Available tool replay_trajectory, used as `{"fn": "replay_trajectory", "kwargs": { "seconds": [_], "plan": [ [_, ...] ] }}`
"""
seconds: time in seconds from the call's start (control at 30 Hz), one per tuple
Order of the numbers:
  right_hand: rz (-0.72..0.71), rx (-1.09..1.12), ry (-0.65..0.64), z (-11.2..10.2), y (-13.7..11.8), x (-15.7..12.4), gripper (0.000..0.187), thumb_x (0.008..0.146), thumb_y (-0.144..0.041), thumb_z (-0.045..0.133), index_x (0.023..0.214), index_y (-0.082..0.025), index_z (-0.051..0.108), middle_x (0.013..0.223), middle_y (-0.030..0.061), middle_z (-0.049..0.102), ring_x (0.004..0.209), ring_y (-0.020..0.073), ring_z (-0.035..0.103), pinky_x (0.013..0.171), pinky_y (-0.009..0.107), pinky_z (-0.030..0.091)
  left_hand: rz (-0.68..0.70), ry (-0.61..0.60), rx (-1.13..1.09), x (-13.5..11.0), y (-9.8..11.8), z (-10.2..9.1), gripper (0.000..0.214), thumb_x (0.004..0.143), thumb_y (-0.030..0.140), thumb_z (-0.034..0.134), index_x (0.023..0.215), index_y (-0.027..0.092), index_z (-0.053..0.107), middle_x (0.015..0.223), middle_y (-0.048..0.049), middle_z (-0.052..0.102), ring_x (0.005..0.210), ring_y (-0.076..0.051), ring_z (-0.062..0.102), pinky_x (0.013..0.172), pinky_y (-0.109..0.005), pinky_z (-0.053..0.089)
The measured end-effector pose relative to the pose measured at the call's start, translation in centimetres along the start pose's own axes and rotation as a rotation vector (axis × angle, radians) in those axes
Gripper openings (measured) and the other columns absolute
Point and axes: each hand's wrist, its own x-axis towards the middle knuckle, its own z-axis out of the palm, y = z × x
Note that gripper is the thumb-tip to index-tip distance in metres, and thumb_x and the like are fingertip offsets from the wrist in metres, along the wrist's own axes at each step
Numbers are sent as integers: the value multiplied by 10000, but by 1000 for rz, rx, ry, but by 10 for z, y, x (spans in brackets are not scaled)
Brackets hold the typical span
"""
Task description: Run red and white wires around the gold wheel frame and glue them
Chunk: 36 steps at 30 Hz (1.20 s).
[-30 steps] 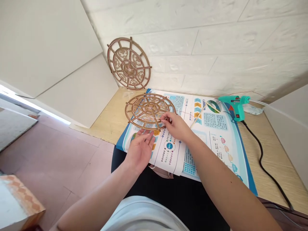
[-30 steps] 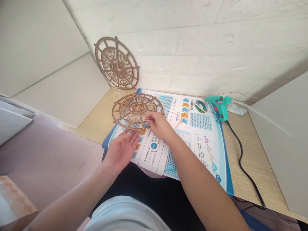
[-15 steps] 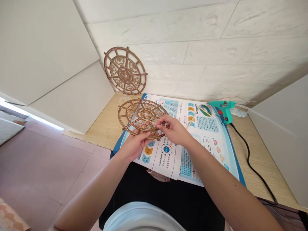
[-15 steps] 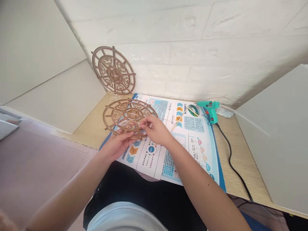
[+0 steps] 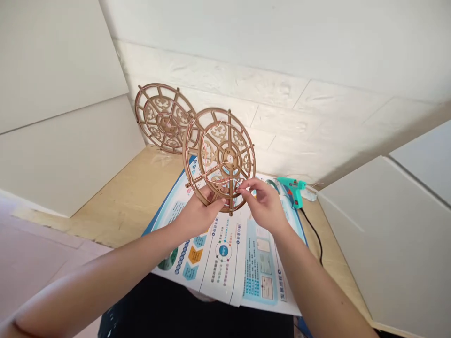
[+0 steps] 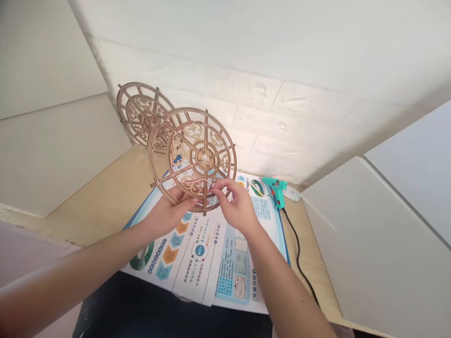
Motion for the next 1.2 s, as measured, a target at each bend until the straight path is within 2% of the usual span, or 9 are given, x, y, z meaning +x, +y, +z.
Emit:
{"fn": "replay_trajectory", "kwargs": {
  "seconds": [0.17,0.3,0.43,0.57,0.87,1.2],
  "plan": [
    [-66,31,84,12,27,-4,74,981,-258,622,920,-250,662,917,32,707,868,188,662,751,338,521,63,63,-19,29,-31,2,296,848,311,672,1129,219,682,1194,-87,759,1237,-311,664,1133,-541,496],
    [-39,36,96,22,34,-10,88,1001,-229,616,931,-253,663,928,35,691,901,193,641,763,346,511,47,57,-36,35,-49,-1,301,837,328,707,1120,234,665,1163,-72,761,1180,-293,684,1115,-514,509],
    [-7,37,85,29,36,-14,95,1015,-204,595,965,-257,654,947,37,676,933,204,636,749,358,509,25,50,-86,35,-49,-3,276,836,247,726,1105,273,666,1076,-32,771,1066,-246,713,1030,-427,557],
    [-13,25,69,33,36,-17,104,1006,-181,603,988,-262,665,992,46,669,960,215,640,766,386,520,12,68,-113,35,-47,-3,196,837,206,713,1018,274,686,1010,-19,775,1001,-241,724,973,-404,574],
    [-65,-69,100,38,31,-18,164,950,-100,643,979,-256,681,982,46,658,944,206,649,758,388,546,-6,152,-118,35,-51,-1,205,839,192,700,1038,236,687,959,-23,781,1058,-249,738,1018,-407,574],
    [-40,-126,141,38,30,-19,144,931,-116,683,939,-259,693,944,38,700,898,203,682,759,398,574,-66,123,-202,33,-57,0,172,860,175,696,1017,230,651,1023,-25,796,1050,-239,767,956,-373,624]
  ]
}}
